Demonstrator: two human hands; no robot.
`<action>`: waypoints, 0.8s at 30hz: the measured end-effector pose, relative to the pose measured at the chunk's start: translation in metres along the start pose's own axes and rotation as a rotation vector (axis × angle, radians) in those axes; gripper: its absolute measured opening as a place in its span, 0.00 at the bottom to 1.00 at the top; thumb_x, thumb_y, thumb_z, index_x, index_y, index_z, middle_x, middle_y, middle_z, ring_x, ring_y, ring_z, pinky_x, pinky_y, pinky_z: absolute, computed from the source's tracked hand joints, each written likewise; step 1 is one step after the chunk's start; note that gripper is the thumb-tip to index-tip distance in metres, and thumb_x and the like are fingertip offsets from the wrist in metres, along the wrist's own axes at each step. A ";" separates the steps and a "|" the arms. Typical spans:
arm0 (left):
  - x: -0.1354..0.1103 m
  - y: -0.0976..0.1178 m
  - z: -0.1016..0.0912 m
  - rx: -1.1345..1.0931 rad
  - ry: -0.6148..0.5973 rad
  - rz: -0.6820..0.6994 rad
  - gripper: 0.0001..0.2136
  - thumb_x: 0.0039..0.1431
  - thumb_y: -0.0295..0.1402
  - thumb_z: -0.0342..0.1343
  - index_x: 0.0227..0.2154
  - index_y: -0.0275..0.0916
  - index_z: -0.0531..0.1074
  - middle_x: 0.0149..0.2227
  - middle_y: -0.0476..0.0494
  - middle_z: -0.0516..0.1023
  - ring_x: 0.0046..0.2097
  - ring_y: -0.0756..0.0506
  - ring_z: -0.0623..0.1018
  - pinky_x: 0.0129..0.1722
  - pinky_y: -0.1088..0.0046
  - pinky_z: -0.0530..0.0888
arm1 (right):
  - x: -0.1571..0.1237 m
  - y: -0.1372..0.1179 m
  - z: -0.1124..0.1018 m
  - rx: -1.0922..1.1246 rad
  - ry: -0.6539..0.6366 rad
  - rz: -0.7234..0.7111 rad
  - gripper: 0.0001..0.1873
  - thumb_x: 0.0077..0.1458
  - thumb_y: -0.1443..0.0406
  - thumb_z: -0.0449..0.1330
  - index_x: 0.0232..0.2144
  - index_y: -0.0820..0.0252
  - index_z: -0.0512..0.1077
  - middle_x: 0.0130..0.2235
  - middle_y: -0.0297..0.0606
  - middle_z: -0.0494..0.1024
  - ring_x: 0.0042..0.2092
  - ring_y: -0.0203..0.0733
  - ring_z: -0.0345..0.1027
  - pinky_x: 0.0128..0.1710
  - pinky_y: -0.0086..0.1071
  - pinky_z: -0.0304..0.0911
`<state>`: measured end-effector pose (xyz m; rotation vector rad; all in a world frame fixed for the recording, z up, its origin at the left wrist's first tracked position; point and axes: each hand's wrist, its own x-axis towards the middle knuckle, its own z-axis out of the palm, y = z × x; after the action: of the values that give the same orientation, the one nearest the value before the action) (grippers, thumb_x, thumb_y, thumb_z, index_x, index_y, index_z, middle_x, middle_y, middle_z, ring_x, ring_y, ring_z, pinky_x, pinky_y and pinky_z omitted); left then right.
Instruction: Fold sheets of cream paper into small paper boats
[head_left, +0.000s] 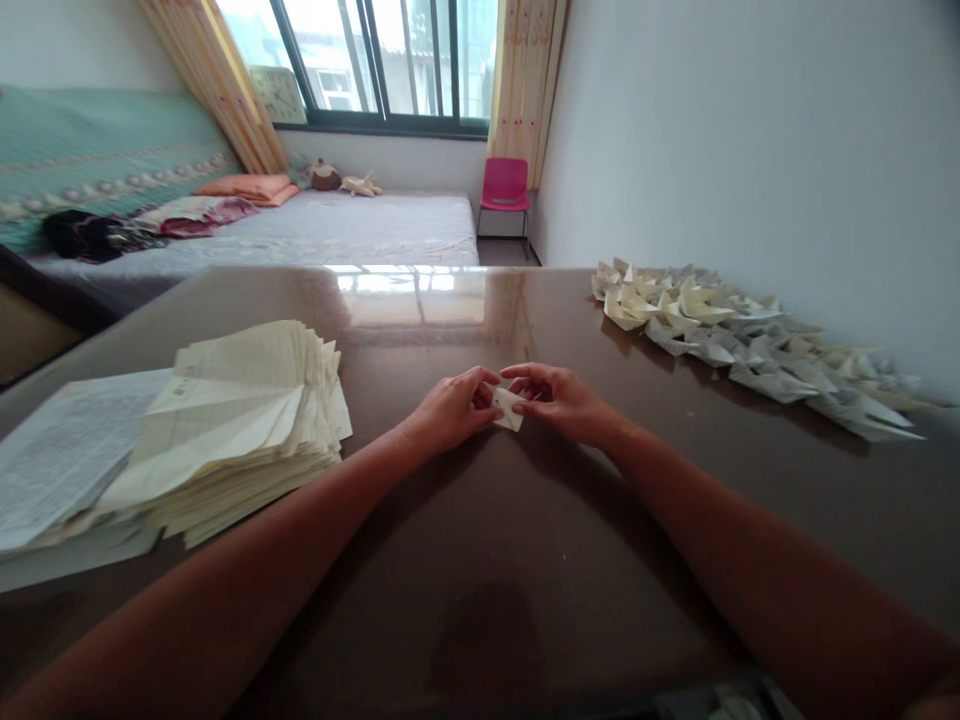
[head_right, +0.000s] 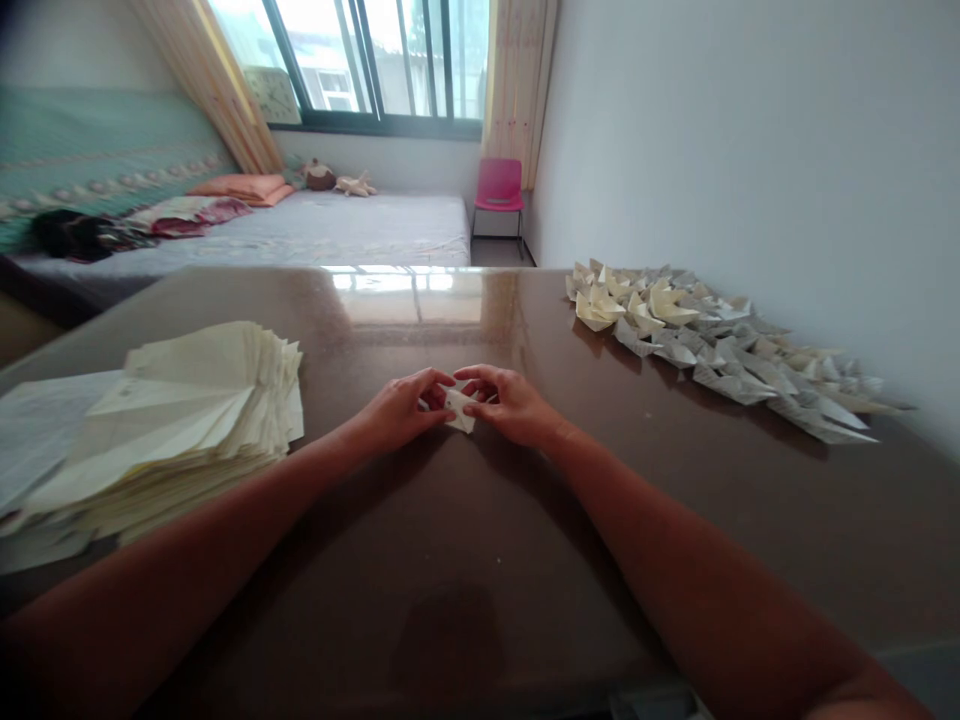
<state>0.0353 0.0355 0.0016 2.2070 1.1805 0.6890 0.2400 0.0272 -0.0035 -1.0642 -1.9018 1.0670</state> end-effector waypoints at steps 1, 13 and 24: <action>0.001 0.000 -0.001 -0.033 0.036 -0.003 0.12 0.50 0.33 0.59 0.39 0.39 0.71 0.29 0.52 0.76 0.30 0.51 0.75 0.32 0.76 0.70 | 0.000 -0.001 -0.001 -0.017 0.020 -0.019 0.21 0.51 0.63 0.63 0.48 0.59 0.72 0.35 0.36 0.75 0.34 0.35 0.68 0.34 0.30 0.66; -0.003 0.007 -0.005 0.177 0.121 0.112 0.10 0.59 0.39 0.54 0.32 0.41 0.76 0.32 0.49 0.75 0.28 0.52 0.71 0.31 0.76 0.68 | -0.009 -0.016 0.003 -0.721 0.208 -0.358 0.11 0.60 0.59 0.57 0.38 0.55 0.77 0.37 0.38 0.79 0.41 0.42 0.68 0.44 0.35 0.61; -0.009 0.013 -0.004 0.280 0.146 0.193 0.11 0.64 0.39 0.46 0.38 0.42 0.72 0.36 0.48 0.74 0.30 0.51 0.70 0.32 0.75 0.65 | -0.007 -0.014 0.002 -0.695 0.226 -0.343 0.08 0.60 0.62 0.57 0.36 0.57 0.75 0.36 0.36 0.79 0.38 0.41 0.71 0.40 0.33 0.61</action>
<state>0.0361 0.0224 0.0112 2.5680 1.2066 0.8167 0.2368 0.0153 0.0069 -1.0948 -2.2067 0.0702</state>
